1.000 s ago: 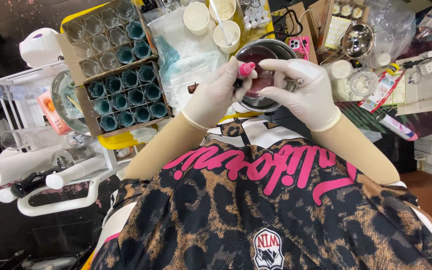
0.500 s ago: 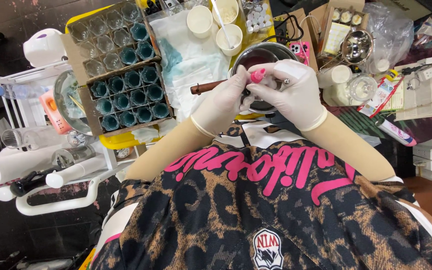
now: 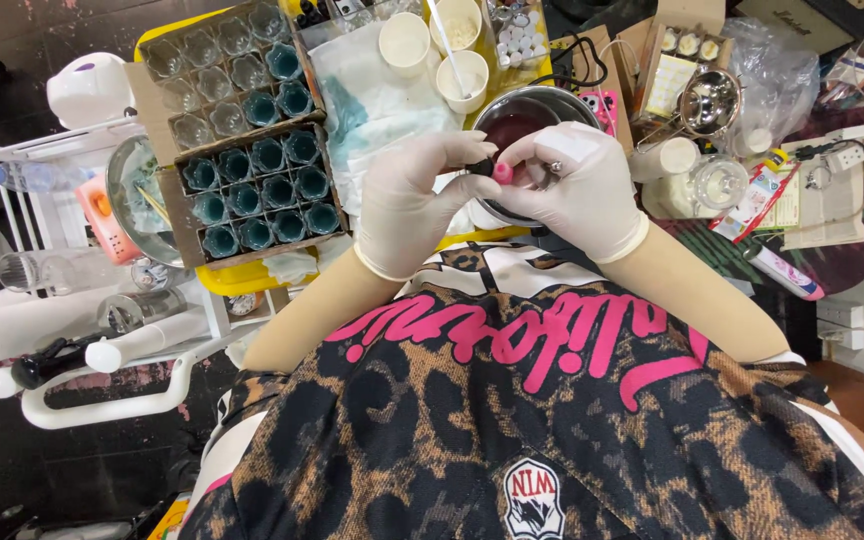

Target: Mixing fragrance or color into melted wax in a small pot at a workbench.

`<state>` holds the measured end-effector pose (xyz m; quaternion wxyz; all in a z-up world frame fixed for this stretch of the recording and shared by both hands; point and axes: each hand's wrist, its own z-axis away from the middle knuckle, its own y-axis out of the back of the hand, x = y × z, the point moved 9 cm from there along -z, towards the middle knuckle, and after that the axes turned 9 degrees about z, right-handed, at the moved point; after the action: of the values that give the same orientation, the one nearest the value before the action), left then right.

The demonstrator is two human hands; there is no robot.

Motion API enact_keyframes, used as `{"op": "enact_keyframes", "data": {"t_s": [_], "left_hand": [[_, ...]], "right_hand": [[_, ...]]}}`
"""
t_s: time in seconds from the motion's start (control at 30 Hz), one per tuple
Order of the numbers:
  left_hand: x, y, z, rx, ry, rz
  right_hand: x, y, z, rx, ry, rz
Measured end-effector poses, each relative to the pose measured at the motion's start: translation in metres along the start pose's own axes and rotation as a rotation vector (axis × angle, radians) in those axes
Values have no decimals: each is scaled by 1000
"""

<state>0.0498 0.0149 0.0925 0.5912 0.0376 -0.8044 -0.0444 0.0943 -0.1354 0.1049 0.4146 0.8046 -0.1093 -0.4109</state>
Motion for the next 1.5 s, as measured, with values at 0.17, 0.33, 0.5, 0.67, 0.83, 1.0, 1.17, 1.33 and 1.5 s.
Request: {"op": "enact_keyframes", "data": {"t_s": [0.17,0.33,0.5,0.67,0.83,1.0,1.17,1.33,1.5], "left_hand": [[22,0,-4,-17,-135,-201],[31,-3,-9,-75,-108,-315],[20,-5,-7,-124,-16,-67],[31,-7,-7,-166,-103,-7],[-8,-10,-3,-78,104,-13],[-11,-16,-1,-64,82,352],[-17,-17,0,-37,89,126],[8,-17,-3,-85,-123,29],[-29,-17,1,-4,183,188]], "right_hand": [[-2,-5,1,12,42,50],[-3,-8,3,18,67,83],[-2,-9,3,0,55,99],[0,-10,4,0,52,81],[-5,-9,3,24,71,87],[1,-10,1,-24,14,89],[-2,-7,-1,-4,25,87],[8,-11,1,-25,-3,65],[0,-7,-1,-21,30,79]]}}
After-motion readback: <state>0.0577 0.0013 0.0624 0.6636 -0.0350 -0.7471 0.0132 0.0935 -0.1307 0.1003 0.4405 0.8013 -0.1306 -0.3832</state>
